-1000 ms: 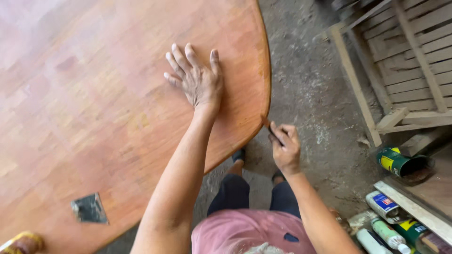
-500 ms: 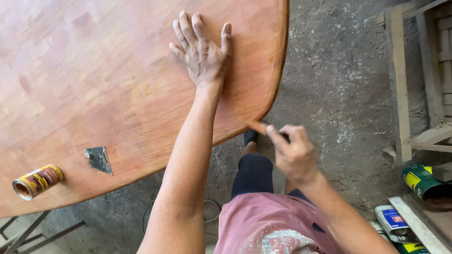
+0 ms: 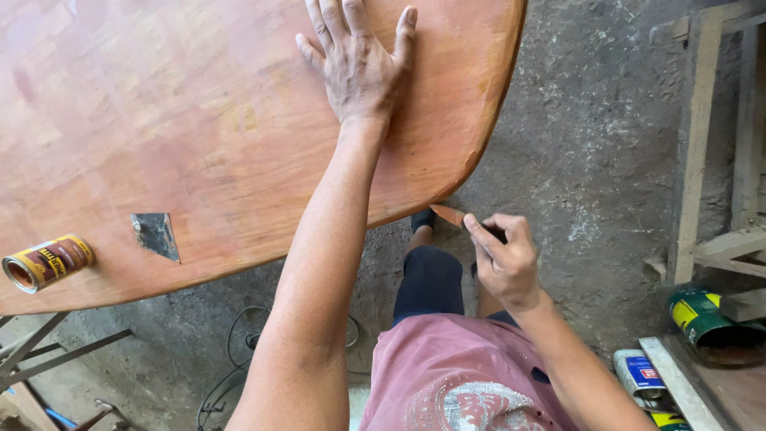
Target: The person applies wood stain to a wooden table. They wipe the tabletop with a sponge, scoop stain from a can onto a spreader, and brush stain along the table edges and legs, working around the piece.
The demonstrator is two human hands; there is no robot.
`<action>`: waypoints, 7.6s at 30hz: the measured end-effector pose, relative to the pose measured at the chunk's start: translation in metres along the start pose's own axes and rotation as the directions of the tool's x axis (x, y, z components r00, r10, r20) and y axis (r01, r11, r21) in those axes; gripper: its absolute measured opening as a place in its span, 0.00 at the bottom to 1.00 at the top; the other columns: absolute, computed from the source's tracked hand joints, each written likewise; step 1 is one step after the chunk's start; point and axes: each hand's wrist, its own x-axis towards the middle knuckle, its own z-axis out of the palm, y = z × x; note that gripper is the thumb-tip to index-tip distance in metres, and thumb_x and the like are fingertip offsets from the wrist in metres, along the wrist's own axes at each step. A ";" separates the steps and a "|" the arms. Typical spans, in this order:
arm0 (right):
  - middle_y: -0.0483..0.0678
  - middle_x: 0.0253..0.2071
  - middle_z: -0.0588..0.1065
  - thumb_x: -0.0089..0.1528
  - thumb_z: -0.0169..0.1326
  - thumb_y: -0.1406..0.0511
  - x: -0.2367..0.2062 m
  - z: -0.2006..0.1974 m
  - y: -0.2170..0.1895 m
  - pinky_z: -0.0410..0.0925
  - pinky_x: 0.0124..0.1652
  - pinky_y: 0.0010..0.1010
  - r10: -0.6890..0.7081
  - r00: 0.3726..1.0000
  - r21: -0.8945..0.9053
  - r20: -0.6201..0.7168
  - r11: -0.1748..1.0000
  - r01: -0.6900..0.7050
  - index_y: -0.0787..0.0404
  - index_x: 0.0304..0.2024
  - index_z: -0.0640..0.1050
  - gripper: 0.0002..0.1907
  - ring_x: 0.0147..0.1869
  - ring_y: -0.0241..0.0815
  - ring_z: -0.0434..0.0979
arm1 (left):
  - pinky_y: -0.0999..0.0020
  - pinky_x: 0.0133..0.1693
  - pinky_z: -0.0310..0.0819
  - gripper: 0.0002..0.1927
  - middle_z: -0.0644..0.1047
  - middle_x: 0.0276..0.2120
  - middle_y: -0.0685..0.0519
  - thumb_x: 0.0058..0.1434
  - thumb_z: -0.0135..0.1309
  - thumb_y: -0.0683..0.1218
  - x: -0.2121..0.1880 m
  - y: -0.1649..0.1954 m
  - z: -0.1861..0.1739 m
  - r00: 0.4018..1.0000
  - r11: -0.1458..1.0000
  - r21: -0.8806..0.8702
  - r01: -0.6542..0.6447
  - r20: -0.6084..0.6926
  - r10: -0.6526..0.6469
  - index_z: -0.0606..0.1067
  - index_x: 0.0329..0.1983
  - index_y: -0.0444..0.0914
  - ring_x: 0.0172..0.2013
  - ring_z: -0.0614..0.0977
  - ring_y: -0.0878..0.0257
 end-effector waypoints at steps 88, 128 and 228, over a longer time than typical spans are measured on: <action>0.52 0.38 0.77 0.66 0.57 0.74 0.110 -0.050 0.075 0.70 0.33 0.32 0.270 0.963 0.024 -0.027 0.963 -0.269 0.64 0.54 0.83 0.14 0.35 0.42 0.75 | 0.30 0.70 0.38 0.37 0.53 0.75 0.42 0.68 0.51 0.66 0.004 0.015 -0.010 1.000 0.994 -0.111 -0.013 0.026 0.016 0.60 0.70 0.39 0.76 0.48 0.43; 0.53 0.38 0.75 0.62 0.60 0.73 0.160 -0.099 0.108 0.72 0.38 0.33 0.250 0.928 0.282 0.275 0.902 -0.327 0.65 0.56 0.81 0.18 0.37 0.45 0.77 | 0.35 0.74 0.38 0.38 0.51 0.78 0.46 0.72 0.43 0.67 0.038 0.070 0.008 0.952 0.952 0.024 0.306 -0.012 -0.306 0.55 0.78 0.44 0.78 0.48 0.45; 0.43 0.35 0.78 0.66 0.56 0.70 0.194 -0.018 0.128 0.72 0.28 0.19 0.498 0.859 0.618 0.120 0.640 -0.457 0.60 0.62 0.75 0.20 0.29 0.30 0.75 | 0.32 0.71 0.38 0.42 0.49 0.77 0.43 0.71 0.40 0.71 0.034 0.071 0.001 0.953 0.953 0.040 0.299 0.030 -0.300 0.51 0.77 0.42 0.76 0.46 0.42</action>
